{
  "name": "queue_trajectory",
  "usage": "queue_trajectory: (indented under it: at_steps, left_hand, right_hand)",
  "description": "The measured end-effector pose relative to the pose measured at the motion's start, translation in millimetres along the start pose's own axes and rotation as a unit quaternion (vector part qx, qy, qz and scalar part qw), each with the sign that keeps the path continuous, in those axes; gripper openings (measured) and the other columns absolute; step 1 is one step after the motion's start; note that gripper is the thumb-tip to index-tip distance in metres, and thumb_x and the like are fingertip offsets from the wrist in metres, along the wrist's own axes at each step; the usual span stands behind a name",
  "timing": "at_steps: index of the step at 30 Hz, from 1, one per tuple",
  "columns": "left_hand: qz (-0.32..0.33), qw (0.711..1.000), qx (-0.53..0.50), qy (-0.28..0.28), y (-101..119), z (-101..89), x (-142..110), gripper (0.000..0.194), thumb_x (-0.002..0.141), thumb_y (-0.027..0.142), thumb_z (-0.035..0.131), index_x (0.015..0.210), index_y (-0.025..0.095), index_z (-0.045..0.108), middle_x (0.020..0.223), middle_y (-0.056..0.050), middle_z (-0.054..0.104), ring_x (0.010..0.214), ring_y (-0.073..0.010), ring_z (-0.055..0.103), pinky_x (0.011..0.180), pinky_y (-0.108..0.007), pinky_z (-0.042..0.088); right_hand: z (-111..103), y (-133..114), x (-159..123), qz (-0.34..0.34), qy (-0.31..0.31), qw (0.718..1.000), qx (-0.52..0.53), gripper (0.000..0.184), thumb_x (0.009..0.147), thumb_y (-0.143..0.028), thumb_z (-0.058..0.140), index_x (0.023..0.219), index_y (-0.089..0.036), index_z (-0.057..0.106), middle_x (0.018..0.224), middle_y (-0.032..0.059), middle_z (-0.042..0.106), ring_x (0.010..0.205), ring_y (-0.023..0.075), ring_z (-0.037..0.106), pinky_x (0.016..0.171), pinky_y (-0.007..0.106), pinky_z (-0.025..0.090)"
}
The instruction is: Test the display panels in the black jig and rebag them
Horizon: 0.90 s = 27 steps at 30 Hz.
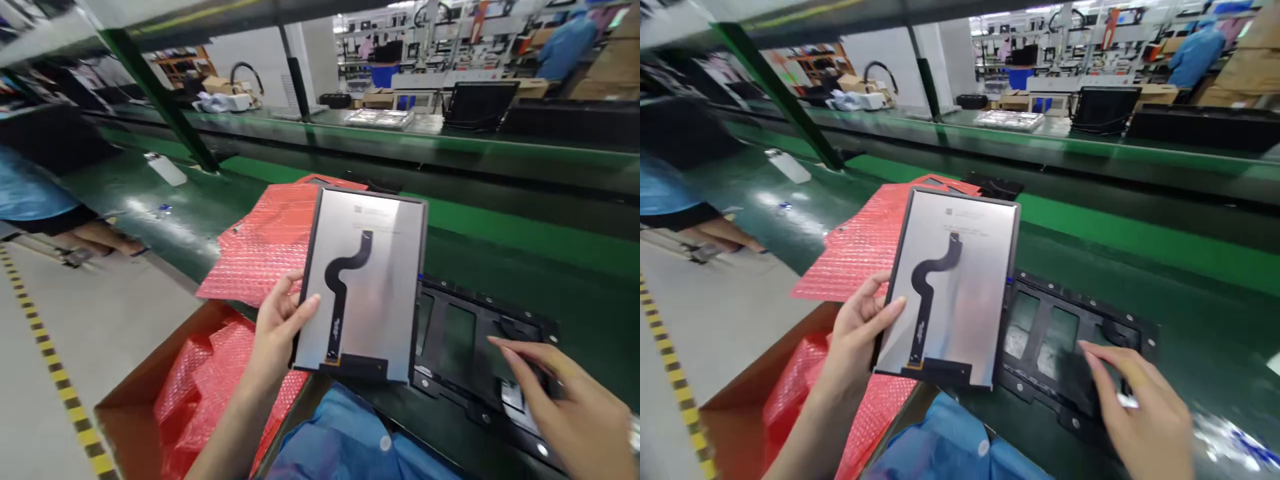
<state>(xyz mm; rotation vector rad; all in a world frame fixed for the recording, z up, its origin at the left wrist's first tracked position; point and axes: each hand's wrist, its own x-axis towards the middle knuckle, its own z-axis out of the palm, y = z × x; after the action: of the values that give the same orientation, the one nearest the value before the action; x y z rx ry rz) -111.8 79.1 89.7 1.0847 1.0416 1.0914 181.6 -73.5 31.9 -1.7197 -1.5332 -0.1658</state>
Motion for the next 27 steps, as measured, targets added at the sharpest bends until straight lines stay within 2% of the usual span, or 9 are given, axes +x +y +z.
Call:
queue_trajectory:
  at_steps: [3,5,8,12,17,20,22,25,27]
  left_hand:
    - [-0.06,0.996,-0.02,-0.063,-16.7,26.3,-8.2,0.046,0.07,0.041,0.084,0.104,0.026,0.057,0.061,0.004,0.067,0.042,-0.0143,0.06,0.04,-0.023,0.047]
    - [-0.092,0.99,-0.028,-0.1,-21.0,38.3,-9.9,0.046,0.071,0.043,0.084,0.104,0.025,0.057,0.066,0.003,0.07,0.045,-0.0142,0.062,0.041,-0.022,0.048]
    - [-0.113,0.983,-0.034,-0.141,-22.4,48.9,-10.9,0.043,0.074,0.042,0.082,0.105,0.025,0.058,0.069,0.002,0.072,0.047,-0.0132,0.063,0.044,-0.021,0.049]
    - [-0.109,0.981,-0.037,-0.156,-26.2,54.7,-11.3,0.039,0.077,0.039,0.081,0.106,0.026,0.059,0.069,0.002,0.073,0.048,-0.0124,0.063,0.045,-0.02,0.05]
    - [-0.106,0.979,-0.017,-0.173,-39.2,57.3,-6.4,0.043,0.076,0.04,0.082,0.109,0.026,0.059,0.068,0.003,0.072,0.046,-0.0148,0.065,0.042,-0.021,0.052]
    - [-0.072,0.989,-0.018,-0.13,-36.4,59.7,-0.6,0.044,0.072,0.037,0.084,0.108,0.026,0.06,0.065,0.004,0.072,0.042,-0.0149,0.064,0.039,-0.021,0.052]
    - [-0.04,0.995,-0.036,-0.084,-25.6,62.8,3.0,0.043,0.068,0.029,0.086,0.102,0.026,0.061,0.062,0.006,0.071,0.041,-0.0127,0.063,0.04,-0.017,0.051]
    - [-0.026,0.996,-0.081,-0.031,-3.9,69.4,6.6,0.039,0.063,0.021,0.085,0.096,0.023,0.063,0.071,0.004,0.075,0.047,-0.0114,0.065,0.046,-0.016,0.053]
    - [-0.057,0.993,-0.1,-0.01,6.5,73.9,7.8,0.039,0.06,0.021,0.083,0.096,0.02,0.066,0.079,0.001,0.078,0.053,-0.0146,0.069,0.049,-0.019,0.057]
  right_hand:
    - [7.7,-28.0,12.9,-0.007,0.028,1.0,0.008,0.022,0.111,-0.037,0.049,0.104,-0.024,0.066,0.099,-0.0013,0.068,0.081,0.019,0.066,0.079,0.029,0.051]
    - [11.1,-34.7,19.9,-0.002,0.045,0.999,0.001,0.02,0.111,-0.035,0.05,0.106,-0.022,0.065,0.1,0.0005,0.068,0.083,0.0193,0.066,0.079,0.029,0.051]
    - [12.7,-31.4,23.2,0.008,0.064,0.997,-0.031,0.023,0.111,-0.037,0.048,0.106,-0.02,0.063,0.099,0.0033,0.068,0.087,0.0221,0.067,0.077,0.031,0.052]
    - [13.6,-23.4,19.7,0.039,0.06,0.995,-0.063,0.027,0.111,-0.037,0.044,0.096,-0.021,0.059,0.089,0.0017,0.067,0.08,0.0215,0.068,0.069,0.03,0.049]
    - [11.4,-18.0,15.2,0.113,0.006,0.994,0.006,0.021,0.105,-0.033,0.043,0.091,-0.022,0.054,0.081,-0.0009,0.067,0.07,0.0195,0.067,0.061,0.028,0.044]
    - [-8.0,0.1,2.1,0.195,-0.031,0.97,0.142,0.018,0.103,-0.039,0.046,0.095,-0.023,0.049,0.075,-0.0004,0.066,0.068,0.0196,0.065,0.064,0.028,0.047]
    - [-30.7,24.0,-14.7,0.277,-0.018,0.948,0.157,0.028,0.099,-0.05,0.048,0.096,-0.023,0.046,0.07,0.0011,0.063,0.064,0.0218,0.063,0.063,0.03,0.048]
    - [-66.7,71.9,-44.2,0.417,-0.035,0.908,-0.007,0.046,0.084,-0.068,0.044,0.09,-0.023,0.05,0.06,0.0023,0.058,0.056,0.0256,0.058,0.056,0.034,0.044]
    - [-83.0,101.3,-59.5,0.473,-0.066,0.87,-0.121,0.047,0.074,-0.07,0.04,0.08,-0.025,0.053,0.057,0.0052,0.058,0.052,0.0287,0.056,0.051,0.037,0.04]
